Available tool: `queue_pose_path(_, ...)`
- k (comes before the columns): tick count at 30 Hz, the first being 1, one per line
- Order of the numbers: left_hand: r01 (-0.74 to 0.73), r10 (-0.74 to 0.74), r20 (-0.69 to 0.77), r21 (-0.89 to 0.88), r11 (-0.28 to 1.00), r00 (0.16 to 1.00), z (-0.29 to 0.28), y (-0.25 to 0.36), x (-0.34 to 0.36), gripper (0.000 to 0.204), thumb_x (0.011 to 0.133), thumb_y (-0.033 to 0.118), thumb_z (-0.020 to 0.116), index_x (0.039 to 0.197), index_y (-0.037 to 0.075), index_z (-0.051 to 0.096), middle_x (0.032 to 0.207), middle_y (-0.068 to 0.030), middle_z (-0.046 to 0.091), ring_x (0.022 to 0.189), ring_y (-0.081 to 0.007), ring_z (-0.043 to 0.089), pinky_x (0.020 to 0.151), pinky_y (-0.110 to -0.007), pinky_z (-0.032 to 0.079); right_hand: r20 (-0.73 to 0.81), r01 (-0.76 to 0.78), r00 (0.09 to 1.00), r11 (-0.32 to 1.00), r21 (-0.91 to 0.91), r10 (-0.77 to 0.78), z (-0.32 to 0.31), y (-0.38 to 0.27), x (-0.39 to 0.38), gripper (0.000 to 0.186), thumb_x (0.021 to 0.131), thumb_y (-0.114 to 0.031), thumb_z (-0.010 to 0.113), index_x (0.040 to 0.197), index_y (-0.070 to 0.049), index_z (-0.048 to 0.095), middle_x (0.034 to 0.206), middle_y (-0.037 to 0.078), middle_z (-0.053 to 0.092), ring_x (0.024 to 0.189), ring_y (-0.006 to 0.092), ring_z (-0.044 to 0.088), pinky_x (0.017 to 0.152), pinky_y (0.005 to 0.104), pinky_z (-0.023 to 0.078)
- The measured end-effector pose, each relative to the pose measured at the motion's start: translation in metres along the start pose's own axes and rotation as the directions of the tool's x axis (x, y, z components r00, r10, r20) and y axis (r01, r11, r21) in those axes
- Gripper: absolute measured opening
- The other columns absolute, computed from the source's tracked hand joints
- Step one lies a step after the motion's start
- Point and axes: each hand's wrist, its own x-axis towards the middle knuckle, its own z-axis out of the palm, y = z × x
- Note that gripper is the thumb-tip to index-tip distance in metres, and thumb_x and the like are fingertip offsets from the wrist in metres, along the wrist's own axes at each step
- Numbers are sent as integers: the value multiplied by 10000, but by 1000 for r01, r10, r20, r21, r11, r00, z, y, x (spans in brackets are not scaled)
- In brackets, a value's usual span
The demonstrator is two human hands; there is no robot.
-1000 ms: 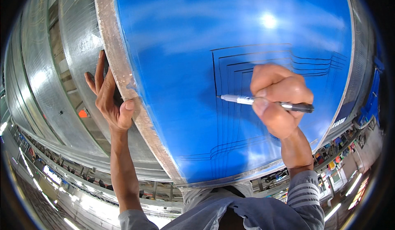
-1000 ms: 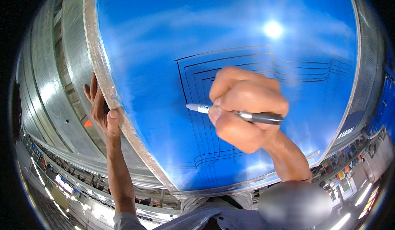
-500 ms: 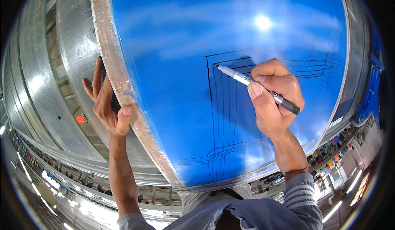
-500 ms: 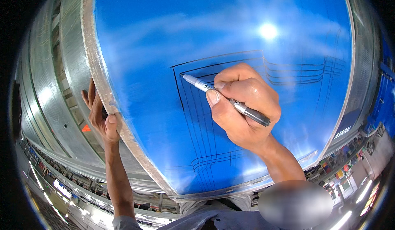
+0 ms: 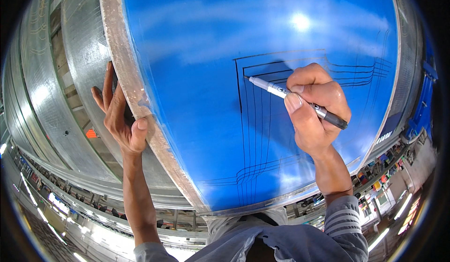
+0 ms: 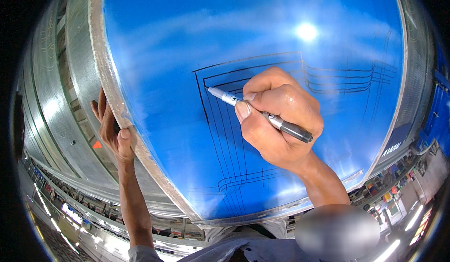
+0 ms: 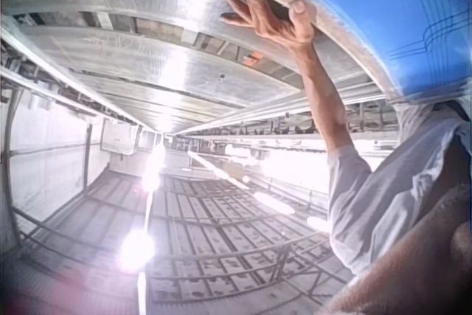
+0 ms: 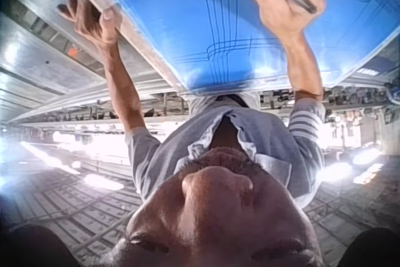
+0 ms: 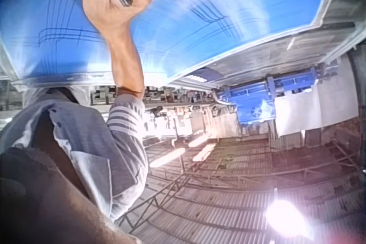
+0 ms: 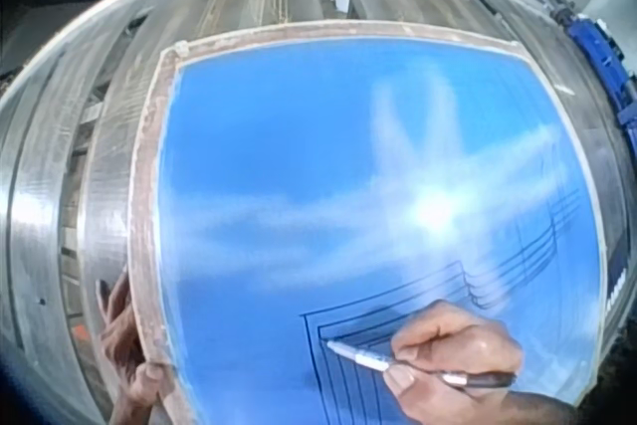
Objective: The person draws a series of straight and curved lines on a blue surface using a black marker. They use a clear ruler to guide some of the lines, creating a grid-like pattern. The person then removes the ruler and continues drawing freehand.
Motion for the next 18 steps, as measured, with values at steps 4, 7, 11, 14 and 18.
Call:
queue_pose_path(4, 38, -40, 24, 79, 996, 999, -1, 3, 0, 903, 820, 768, 364, 1252, 9, 596, 1376, -215, 491, 1362, -335, 364, 1165, -533, 3, 12, 15, 1000, 999, 42, -15, 0, 2, 0, 163, 670, 102, 640, 771, 25, 538, 731, 178, 598, 528, 117, 459, 441, 255, 333)
queue_pose_path(7, 32, -33, 21, 67, 997, 999, -1, 3, 0, 886, 823, 757, 373, 1252, 15, 600, 1370, -220, 497, 1363, -342, 365, 1154, -542, -19, 34, 23, 999, 998, 55, -25, -2, 3, 0, 166, 659, 100, 638, 762, 24, 532, 710, 176, 587, 516, 118, 449, 434, 255, 323)
queue_pose_path(11, -12, 12, -1, 19, 1000, 1000, 1, -3, -2, 827, 836, 716, 421, 1251, 25, 607, 1355, -239, 509, 1362, -356, 366, 1129, -560, -66, 25, 27, 999, 996, 87, -29, -2, 3, -1, 167, 635, 100, 629, 741, 23, 523, 670, 170, 567, 499, 122, 434, 421, 258, 311)
queue_pose_path(14, 21, -22, 3, 64, 998, 1000, 0, -1, -2, 889, 823, 758, 379, 1245, 9, 603, 1370, -214, 501, 1358, -340, 374, 1152, -543, -10, 36, 24, 999, 994, 103, -28, -1, 4, -2, 167, 619, 93, 624, 729, 23, 519, 647, 166, 555, 486, 127, 427, 410, 261, 302)
queue_pose_path(18, 37, -37, 9, 87, 996, 999, 0, 2, -1, 914, 821, 773, 355, 1238, -2, 604, 1375, -199, 501, 1354, -333, 380, 1164, -534, 17, 178, -28, 984, 997, 78, 14, -9, -1, -3, 202, 684, 101, 535, 846, -4, 477, 713, 153, 525, 543, 120, 360, 468, 296, 278)
